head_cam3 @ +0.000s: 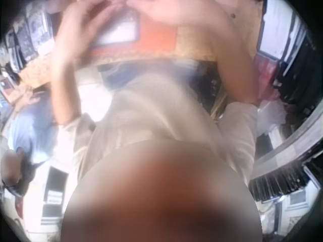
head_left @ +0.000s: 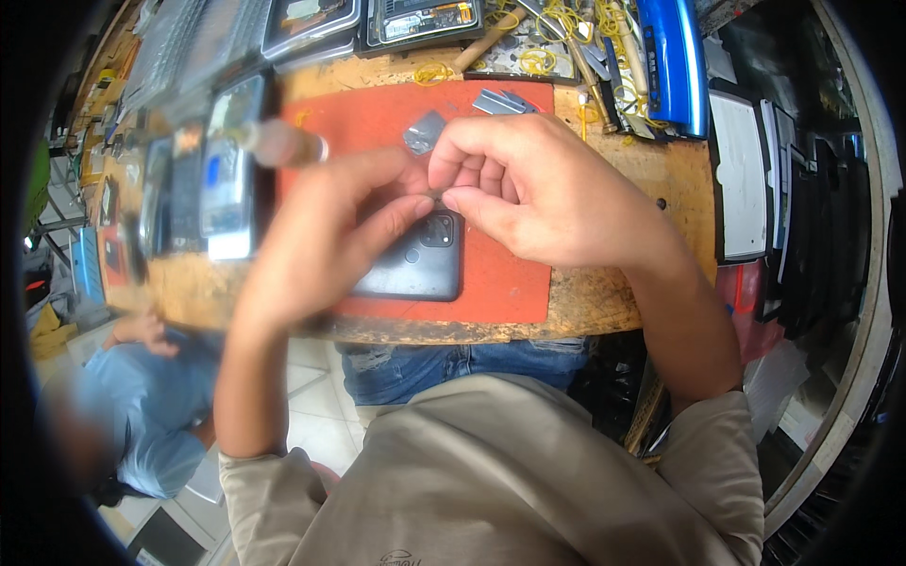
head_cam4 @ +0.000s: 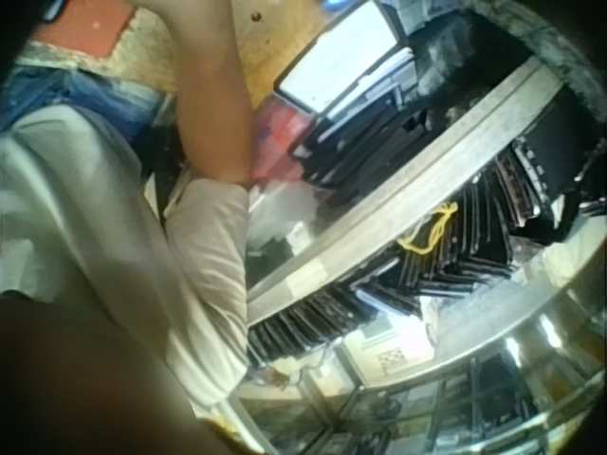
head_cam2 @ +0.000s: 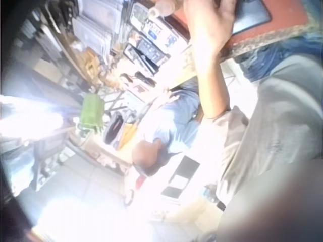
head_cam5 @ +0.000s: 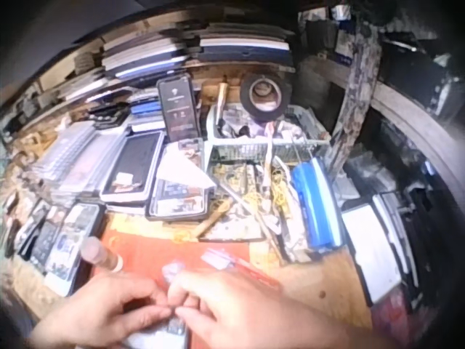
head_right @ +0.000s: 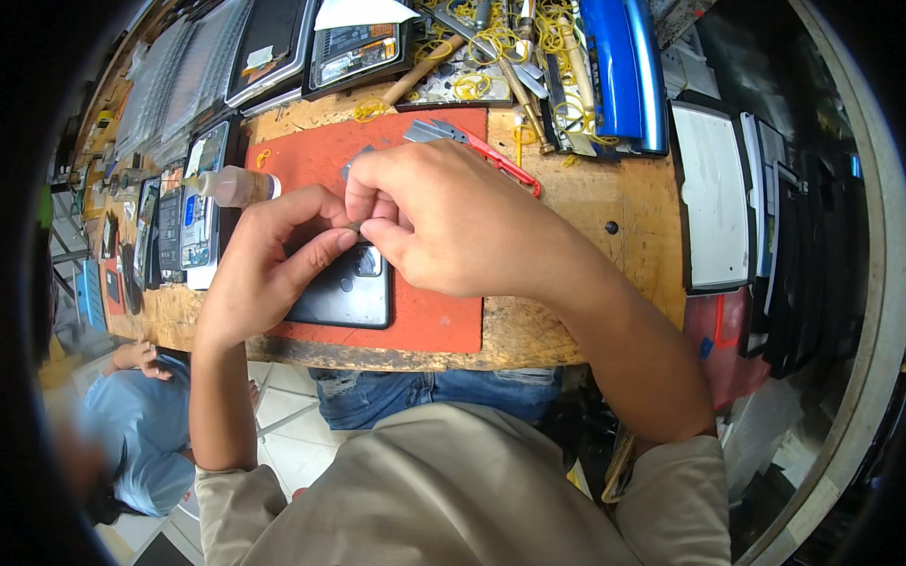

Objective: The person applies adhesive to a smartphone's camera module area and uses a metal tool to press and adjust the module. The person then sets the phone aside and briefly handles other phones and tools on the workbench.

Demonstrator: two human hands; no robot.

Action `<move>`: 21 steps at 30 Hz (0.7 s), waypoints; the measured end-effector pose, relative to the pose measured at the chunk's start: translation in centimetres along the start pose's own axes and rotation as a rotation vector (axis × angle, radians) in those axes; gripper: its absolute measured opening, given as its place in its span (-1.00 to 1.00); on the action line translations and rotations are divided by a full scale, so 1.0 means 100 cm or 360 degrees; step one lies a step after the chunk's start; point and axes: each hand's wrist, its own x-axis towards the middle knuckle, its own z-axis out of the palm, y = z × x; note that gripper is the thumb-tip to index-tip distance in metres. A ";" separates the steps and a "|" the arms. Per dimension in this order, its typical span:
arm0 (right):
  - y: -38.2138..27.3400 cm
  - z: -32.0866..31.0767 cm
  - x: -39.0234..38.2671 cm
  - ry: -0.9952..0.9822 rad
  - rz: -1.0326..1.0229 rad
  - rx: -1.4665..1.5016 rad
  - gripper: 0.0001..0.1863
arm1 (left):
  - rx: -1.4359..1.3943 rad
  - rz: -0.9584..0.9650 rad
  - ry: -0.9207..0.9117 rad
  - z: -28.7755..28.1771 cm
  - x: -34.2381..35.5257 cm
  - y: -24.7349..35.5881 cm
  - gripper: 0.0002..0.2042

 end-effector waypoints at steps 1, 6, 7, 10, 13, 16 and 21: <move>-0.001 0.000 -0.001 0.0011 0.0027 0.0016 -0.92 | -0.0046 -0.0032 0.0012 0.001 -0.001 0.000 -0.88; -0.005 -0.001 0.000 0.0082 0.0194 0.0248 -0.93 | -0.0360 -0.0150 0.0161 0.006 -0.005 -0.002 -0.85; -0.005 0.000 0.002 0.0102 0.0191 0.0348 -0.92 | -0.0459 -0.0143 0.0199 0.006 -0.005 -0.003 -0.84; -0.006 -0.001 0.005 0.0142 0.0178 0.0589 -0.90 | -0.0756 -0.0153 0.0357 0.013 -0.004 -0.004 -0.78; -0.007 -0.006 0.005 0.0137 0.0243 0.0702 -0.88 | -0.0984 -0.0100 0.0378 0.016 -0.007 -0.005 -0.76; -0.008 -0.008 0.004 0.0138 0.0272 0.0709 -0.87 | -0.1116 -0.0142 0.0389 0.019 -0.008 -0.005 -0.77; -0.007 -0.006 0.004 0.0133 0.0270 0.0695 -0.86 | -0.1233 -0.0130 0.0430 0.021 -0.009 -0.002 -0.75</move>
